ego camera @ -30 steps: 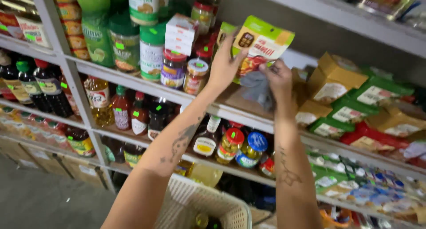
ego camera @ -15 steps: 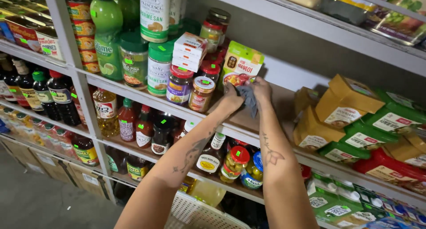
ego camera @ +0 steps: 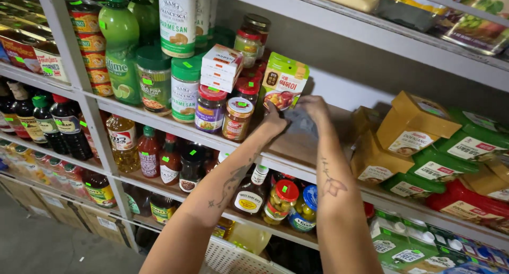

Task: Wiping grocery jars and packages with a cloth and placing them in a shopping basket.

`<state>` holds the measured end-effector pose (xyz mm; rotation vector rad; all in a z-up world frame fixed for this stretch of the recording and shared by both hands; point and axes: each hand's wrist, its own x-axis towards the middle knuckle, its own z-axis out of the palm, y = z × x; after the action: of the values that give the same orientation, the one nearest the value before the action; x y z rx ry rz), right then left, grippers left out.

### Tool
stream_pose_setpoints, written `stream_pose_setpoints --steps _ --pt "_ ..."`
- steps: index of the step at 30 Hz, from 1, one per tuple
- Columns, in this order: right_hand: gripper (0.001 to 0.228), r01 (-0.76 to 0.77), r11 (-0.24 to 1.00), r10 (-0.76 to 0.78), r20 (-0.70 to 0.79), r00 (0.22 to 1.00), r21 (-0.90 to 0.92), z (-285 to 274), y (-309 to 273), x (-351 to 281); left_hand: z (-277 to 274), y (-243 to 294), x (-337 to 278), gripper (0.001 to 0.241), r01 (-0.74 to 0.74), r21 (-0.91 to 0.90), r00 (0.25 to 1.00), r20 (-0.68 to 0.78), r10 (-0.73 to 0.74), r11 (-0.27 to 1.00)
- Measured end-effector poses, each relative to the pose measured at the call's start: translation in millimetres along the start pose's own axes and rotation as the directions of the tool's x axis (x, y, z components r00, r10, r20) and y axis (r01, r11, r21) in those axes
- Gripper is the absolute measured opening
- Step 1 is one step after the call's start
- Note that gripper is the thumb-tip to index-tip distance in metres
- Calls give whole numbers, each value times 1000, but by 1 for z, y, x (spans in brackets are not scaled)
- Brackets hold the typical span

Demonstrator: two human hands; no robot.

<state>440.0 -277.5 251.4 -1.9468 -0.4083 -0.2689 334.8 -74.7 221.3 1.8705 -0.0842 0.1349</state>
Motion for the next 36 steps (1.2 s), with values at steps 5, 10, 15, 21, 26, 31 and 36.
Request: stream_pose_setpoints --steps 5,10,15,21,26,31,36 --pt "27 20 931 -61 -101 993 -364 -2 -51 -31 -17 29 -40 121 -20 132 998 56 12 991" --pt "32 -10 988 1 -61 998 -151 13 -38 -11 -5 29 -39 125 30 111 993 110 -42 993" --pt "30 -28 996 25 -38 999 -82 17 -16 6 4 17 -26 131 21 40 991 133 -26 999" --pt "26 -35 942 -5 -118 993 -334 17 -32 -4 5 18 -28 132 6 -3 990 138 -5 1000" --pt "22 -51 941 10 -124 992 -334 11 -13 -1 14 0 -9 132 19 -18 995 102 -17 1000" --pt "21 -19 958 -28 -160 987 -287 -1 -38 -11 -10 23 -24 134 87 83 995 49 -91 993" --pt "19 -14 980 14 -5 1000 -198 -5 -21 -10 -7 17 -17 135 75 83 997 29 -77 994"
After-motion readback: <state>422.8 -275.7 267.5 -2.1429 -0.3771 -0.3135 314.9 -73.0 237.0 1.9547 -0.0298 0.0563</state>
